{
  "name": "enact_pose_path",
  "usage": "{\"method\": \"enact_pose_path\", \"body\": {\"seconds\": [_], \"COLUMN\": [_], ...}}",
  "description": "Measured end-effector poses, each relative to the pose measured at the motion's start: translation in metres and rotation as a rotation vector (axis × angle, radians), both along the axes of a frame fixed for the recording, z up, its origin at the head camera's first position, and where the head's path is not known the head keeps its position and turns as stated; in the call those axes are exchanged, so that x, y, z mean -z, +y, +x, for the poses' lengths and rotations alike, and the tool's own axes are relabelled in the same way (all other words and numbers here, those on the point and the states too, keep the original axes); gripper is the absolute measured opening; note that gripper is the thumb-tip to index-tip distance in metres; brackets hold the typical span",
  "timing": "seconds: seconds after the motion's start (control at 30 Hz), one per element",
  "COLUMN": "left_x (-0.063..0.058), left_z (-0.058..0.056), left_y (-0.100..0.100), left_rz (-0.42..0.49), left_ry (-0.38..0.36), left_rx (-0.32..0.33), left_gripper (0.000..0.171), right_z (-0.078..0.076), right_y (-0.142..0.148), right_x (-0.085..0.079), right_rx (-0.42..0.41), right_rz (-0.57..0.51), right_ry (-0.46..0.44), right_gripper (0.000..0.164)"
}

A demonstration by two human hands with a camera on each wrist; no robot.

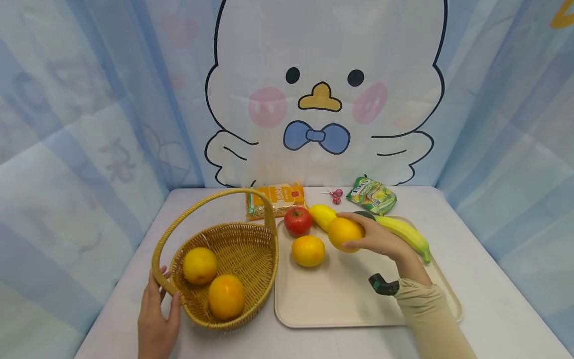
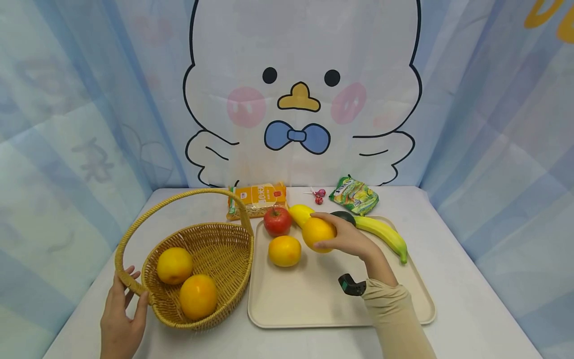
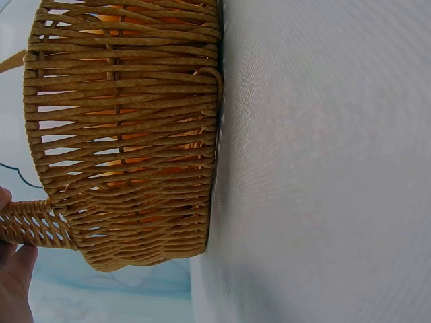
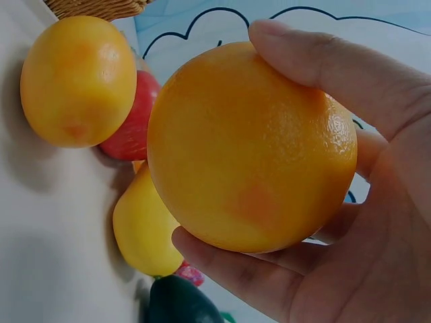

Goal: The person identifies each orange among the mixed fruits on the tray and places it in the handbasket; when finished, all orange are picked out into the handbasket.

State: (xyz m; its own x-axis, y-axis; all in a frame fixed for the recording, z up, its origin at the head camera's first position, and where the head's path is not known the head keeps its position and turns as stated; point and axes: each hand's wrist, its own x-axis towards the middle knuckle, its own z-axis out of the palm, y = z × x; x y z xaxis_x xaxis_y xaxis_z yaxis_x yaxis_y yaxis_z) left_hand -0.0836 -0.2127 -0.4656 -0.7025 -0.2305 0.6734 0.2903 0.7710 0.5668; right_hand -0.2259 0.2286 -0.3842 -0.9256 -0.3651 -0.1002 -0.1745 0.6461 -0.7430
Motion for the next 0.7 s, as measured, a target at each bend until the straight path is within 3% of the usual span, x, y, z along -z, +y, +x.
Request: {"method": "enact_pose_path", "body": {"seconds": [0.7], "left_x": [-0.002], "left_z": [0.000], "left_y": [-0.001], "left_rz": [-0.004], "left_ry": [0.035], "left_rx": [0.025], "left_gripper": [0.087], "right_z": [0.000], "right_y": [-0.028], "right_x": [-0.012], "right_rx": [-0.057], "right_rz": [-0.030], "right_ry": [0.030], "right_gripper": [0.072]}}
